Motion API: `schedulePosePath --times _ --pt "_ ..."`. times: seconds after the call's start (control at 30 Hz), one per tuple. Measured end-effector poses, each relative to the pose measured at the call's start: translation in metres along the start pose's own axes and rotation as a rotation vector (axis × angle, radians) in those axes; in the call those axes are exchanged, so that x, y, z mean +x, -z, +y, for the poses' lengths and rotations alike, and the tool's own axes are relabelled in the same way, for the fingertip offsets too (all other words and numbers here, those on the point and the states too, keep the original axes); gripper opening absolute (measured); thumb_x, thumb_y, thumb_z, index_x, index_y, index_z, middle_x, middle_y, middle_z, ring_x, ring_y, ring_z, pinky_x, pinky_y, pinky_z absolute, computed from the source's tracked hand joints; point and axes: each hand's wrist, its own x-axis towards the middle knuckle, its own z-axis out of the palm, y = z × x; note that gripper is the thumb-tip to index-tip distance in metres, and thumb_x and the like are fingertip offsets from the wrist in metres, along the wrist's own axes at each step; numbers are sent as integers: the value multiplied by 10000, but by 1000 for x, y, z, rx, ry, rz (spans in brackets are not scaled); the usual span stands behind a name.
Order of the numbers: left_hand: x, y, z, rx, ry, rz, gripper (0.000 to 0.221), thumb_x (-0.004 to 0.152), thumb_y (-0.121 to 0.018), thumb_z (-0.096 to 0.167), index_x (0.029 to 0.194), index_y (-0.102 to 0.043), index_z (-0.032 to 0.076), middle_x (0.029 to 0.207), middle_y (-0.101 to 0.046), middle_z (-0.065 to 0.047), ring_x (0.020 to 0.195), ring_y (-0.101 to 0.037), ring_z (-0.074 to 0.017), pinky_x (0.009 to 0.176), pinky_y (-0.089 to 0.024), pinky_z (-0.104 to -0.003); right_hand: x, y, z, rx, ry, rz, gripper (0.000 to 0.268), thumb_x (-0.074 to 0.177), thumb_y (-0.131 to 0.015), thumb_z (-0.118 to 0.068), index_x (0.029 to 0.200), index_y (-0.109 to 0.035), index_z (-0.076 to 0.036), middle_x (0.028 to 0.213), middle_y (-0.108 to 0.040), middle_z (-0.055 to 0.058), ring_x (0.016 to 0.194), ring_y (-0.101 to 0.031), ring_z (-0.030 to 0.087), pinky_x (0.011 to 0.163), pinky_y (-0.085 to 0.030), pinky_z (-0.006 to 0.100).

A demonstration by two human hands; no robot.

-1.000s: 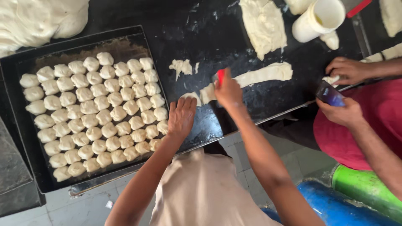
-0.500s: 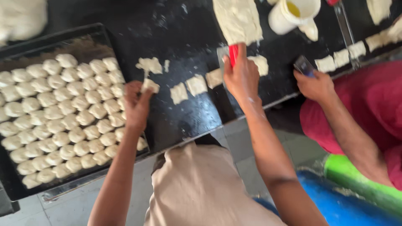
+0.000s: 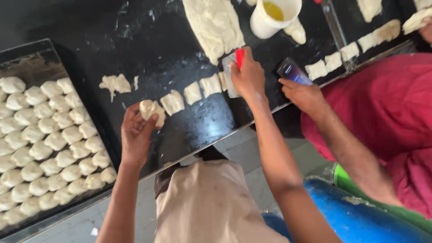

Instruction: The person shapes portions of dough by hand, rolling them into small balls and placing them in a grid on a metal tray.

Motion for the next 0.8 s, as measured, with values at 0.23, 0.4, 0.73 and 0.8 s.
schedulePosePath --times 0.23,0.4,0.73,0.8 --pt "-13 -8 4 -143 87 44 518 1023 -627 18 1506 -440 18 1224 -702 -112 1105 -686 -166 935 -562 -303 7 0 20 -118 -59 -117 421 879 -748 -252 1210 -521 -124 907 -711 238 840 -667 496 684 -524 603" --pt "-13 -2 2 -277 59 61 421 1025 -588 4 1421 -454 46 1261 -669 -106 1162 -671 -181 1027 -564 -351 25 -3 -33 96 372 248 547 951 -655 -75 1451 -516 -250 1271 -755 79 1104 -686 344 1017 -536 466" --pt "-24 -1 -3 127 -27 -31 738 965 -587 -89 1564 -250 179 1110 -700 -87 1009 -667 -103 904 -552 -287 -91 -40 -107 599 758 -475 371 956 -747 -140 1318 -687 -187 1372 -666 5 1262 -629 214 1104 -539 354" --pt "-15 -2 0 198 3 41 450 995 -611 -106 1422 -524 8 1157 -725 -119 1018 -683 -126 918 -563 -306 -97 -43 -102 538 860 -379 317 974 -741 -101 1284 -717 -166 1350 -666 5 1267 -624 209 1109 -547 346"
